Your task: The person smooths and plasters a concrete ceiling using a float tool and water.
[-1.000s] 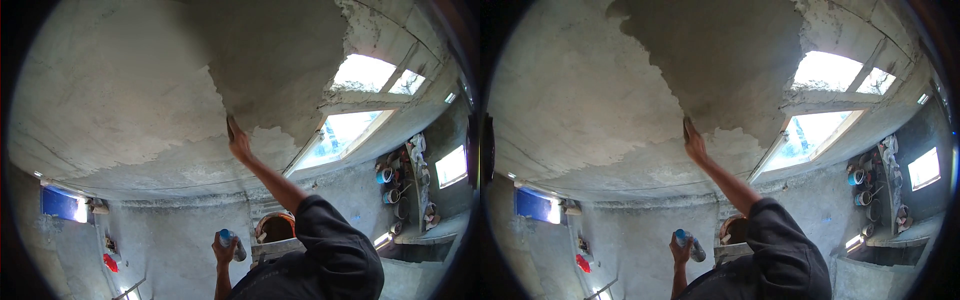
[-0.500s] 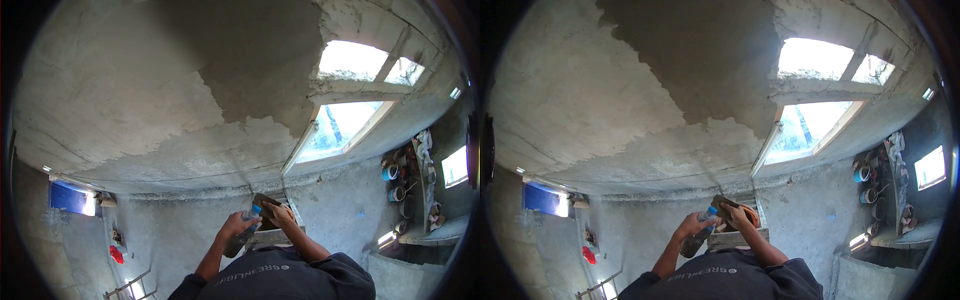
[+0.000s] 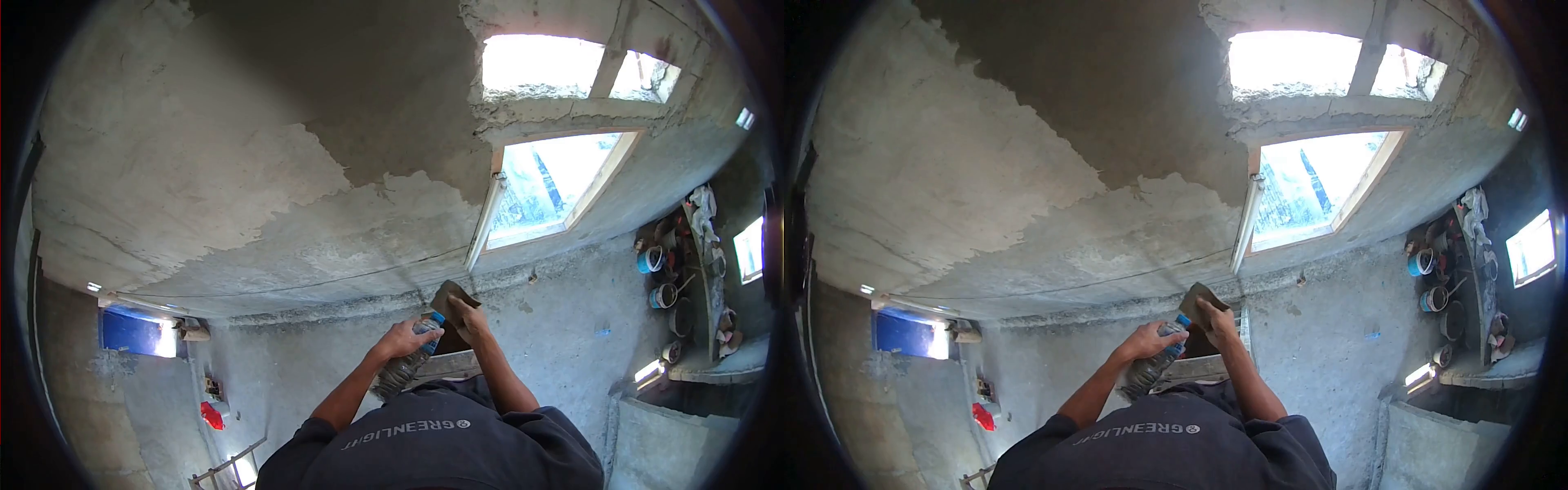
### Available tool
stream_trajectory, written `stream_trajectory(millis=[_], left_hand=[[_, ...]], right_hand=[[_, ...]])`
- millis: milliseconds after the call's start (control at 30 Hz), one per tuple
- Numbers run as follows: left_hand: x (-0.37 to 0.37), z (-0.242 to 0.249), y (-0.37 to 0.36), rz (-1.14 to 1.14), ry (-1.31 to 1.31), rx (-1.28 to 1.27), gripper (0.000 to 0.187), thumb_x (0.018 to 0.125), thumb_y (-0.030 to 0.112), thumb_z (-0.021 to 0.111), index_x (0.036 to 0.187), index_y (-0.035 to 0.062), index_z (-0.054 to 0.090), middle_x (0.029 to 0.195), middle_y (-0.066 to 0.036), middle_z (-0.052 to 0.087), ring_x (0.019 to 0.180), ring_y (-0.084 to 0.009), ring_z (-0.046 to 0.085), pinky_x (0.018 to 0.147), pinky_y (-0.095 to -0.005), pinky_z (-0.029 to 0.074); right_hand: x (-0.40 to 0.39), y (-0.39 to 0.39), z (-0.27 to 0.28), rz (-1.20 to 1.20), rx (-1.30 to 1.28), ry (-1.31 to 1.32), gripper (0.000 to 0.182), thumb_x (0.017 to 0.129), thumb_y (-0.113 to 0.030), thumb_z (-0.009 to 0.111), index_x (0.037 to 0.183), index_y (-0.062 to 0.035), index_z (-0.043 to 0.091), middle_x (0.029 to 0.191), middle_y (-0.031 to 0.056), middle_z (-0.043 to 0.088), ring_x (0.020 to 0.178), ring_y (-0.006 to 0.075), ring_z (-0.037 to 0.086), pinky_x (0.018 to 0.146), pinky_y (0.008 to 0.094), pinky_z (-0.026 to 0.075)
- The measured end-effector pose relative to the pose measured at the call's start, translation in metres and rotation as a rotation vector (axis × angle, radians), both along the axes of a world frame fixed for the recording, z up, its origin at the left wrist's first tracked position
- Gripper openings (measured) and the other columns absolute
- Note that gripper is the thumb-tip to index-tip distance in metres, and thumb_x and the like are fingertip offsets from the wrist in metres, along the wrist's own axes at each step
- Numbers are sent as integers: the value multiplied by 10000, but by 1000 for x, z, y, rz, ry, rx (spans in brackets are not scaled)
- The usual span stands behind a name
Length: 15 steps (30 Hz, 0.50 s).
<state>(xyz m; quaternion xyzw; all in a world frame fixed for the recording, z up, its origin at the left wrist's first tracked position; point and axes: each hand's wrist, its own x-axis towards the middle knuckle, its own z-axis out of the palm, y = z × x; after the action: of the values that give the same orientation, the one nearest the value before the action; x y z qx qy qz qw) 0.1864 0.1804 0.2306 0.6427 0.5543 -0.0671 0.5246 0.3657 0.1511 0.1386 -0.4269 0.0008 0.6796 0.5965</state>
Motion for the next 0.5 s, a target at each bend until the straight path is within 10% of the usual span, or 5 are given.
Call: stream_trajectory(millis=[267, 333, 400, 500], left_hand=[[4, 25, -7, 59, -322, 374, 748, 690, 627, 710, 1112, 24, 574, 978, -177, 663, 937, -300, 653, 837, -400, 499], [3, 14, -12, 98, -354, 425, 687, 700, 571, 737, 1079, 22, 571, 944, -163, 669, 912, -299, 663, 805, -397, 511], [7, 18, -23, 102, -319, 494, 677, 708, 566, 732, 1079, 24, 571, 938, -161, 672, 901, -299, 666, 793, -395, 515], [7, 23, -34, 139, -289, 562, 646, 722, 549, 727, 1078, 33, 572, 921, -153, 676, 883, -294, 672, 770, -388, 523]], right_hand=[[102, -23, 35, -193, 324, 1, 239, 862, -136, 659, 1034, 17, 595, 917, 87, 641, 830, 192, 636, 720, 342, 539], [140, -29, -11, -284, 239, -111, 247, 873, -116, 632, 1072, 10, 559, 884, 91, 644, 781, 202, 643, 692, 339, 551], [184, -43, -126, -186, -200, -818, 206, 882, -106, 604, 1057, -5, 568, 848, 99, 651, 756, 236, 663, 661, 348, 570], [185, -68, -119, -381, -252, -490, 169, 875, -100, 601, 1017, -8, 612, 859, 115, 662, 753, 269, 677, 650, 359, 585]])
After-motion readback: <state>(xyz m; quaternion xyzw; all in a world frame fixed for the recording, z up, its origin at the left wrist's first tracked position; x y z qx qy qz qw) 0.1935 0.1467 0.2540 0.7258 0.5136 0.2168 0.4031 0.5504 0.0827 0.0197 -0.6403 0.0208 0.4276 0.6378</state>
